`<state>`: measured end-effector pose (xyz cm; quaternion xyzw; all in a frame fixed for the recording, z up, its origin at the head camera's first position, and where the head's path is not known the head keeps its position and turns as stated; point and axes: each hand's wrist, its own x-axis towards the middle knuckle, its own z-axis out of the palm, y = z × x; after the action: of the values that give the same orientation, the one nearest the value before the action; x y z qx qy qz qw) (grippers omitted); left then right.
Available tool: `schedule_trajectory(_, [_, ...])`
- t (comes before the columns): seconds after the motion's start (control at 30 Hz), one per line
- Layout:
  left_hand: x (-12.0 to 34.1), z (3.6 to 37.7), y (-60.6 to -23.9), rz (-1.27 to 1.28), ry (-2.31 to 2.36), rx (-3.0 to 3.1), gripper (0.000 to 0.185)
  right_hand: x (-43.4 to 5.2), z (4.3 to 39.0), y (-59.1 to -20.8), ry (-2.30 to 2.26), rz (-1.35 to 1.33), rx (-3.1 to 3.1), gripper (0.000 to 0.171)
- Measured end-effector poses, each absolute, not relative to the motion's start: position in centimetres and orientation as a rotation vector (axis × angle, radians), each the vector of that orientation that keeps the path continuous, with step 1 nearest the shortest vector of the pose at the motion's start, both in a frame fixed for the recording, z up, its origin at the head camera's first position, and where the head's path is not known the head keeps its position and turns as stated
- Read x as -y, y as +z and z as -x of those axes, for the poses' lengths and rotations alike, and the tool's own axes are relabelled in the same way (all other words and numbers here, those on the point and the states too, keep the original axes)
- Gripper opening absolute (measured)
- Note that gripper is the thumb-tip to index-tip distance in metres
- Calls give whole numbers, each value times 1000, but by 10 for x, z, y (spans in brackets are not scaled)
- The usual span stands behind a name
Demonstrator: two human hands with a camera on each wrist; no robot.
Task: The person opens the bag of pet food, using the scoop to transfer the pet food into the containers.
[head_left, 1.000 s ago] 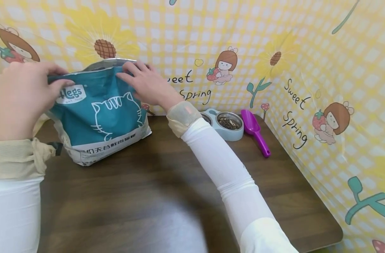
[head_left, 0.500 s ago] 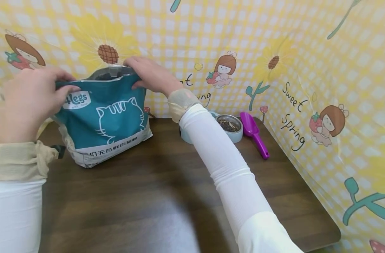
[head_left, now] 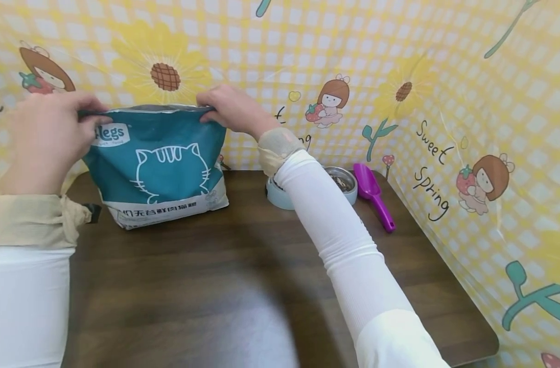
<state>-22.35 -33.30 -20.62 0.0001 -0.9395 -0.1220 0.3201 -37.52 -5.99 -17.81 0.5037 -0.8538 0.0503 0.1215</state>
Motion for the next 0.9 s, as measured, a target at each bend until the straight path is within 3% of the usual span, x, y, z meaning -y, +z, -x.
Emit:
schedule_trajectory(0.2, [322,231,-194,-25,-160,2711,31,58,376,-180,166,-1441,2499,26])
schedule_trajectory(0.43, [300,250,-198,219,-189,2836,77,59,374,-184,109,-1411,2557,23])
schedule_trajectory(0.5, [296,257,-198,261,-166,2861,81,58,374,-184,113,-1411,2569,23])
schedule_trajectory(0.73, [296,272,-195,335,-168,2788,51,54,375,-184,149,-1396,2582,23])
schedule_trajectory(0.9, [296,270,-198,309,-197,2699,39,53,375,-181,193,-1428,2600,25])
